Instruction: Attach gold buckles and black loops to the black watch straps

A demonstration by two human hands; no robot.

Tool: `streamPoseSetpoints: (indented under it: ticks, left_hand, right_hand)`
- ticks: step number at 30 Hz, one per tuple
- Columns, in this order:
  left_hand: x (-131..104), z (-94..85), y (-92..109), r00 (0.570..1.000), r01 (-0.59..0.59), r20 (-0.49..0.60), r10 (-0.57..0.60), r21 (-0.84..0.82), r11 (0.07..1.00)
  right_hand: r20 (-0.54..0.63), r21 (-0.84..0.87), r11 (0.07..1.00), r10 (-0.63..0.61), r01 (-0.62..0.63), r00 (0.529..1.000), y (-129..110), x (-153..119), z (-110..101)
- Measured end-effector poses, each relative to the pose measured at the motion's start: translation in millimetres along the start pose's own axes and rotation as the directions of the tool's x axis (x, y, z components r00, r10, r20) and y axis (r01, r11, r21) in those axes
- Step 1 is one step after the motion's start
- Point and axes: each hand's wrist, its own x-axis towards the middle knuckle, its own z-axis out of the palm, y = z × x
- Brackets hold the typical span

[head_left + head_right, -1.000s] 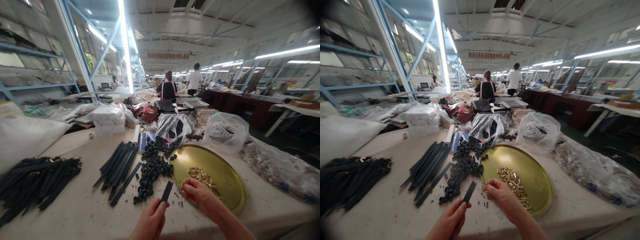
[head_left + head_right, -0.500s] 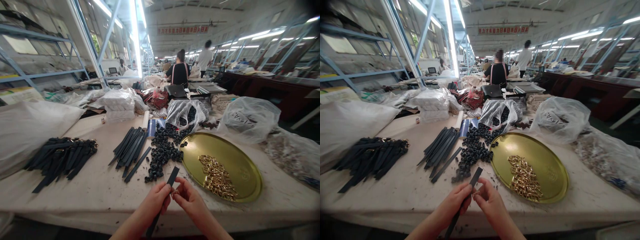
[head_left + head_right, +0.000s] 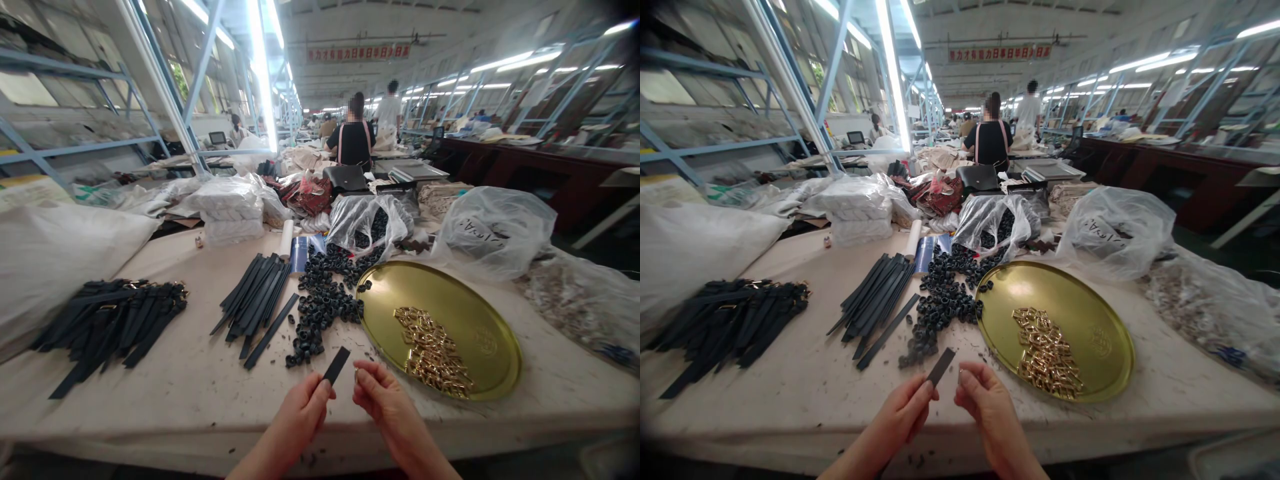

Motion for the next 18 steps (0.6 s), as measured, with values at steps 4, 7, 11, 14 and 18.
streamPoseSetpoints:
  ticks: [4,7,11,14,18]
  left_hand:
    - [-9.8,-6.4,-3.5,0.998,-0.069,0.015,0.068,0.328,0.942]
    - [-12.8,-8.8,-4.6,0.996,-0.087,0.023,0.086,0.469,0.879]
    - [-13.0,-9.4,-7.7,0.995,-0.098,0.059,0.079,0.481,0.871]
    - [-12.6,-7.2,-8.7,0.993,-0.114,0.078,0.088,0.48,0.87]
    - [-13.2,-1.5,-1.2,0.992,-0.125,0.081,0.101,0.393,0.911]
  right_hand:
    - [-0.012,0.282,0.956,0.084,-0.077,0.996,-1.5,5.4,0.4]
    - [0.018,0.362,0.928,0.086,-0.087,0.996,2.2,6.6,2.2]
    - [0.009,0.373,0.92,0.123,-0.118,0.992,4.6,0.3,4.3]
    - [-0.029,0.324,0.936,0.154,-0.136,0.988,11.1,-8.1,6.5]
    - [-0.037,0.186,0.979,0.093,-0.084,0.995,31.6,-15.5,8.8]
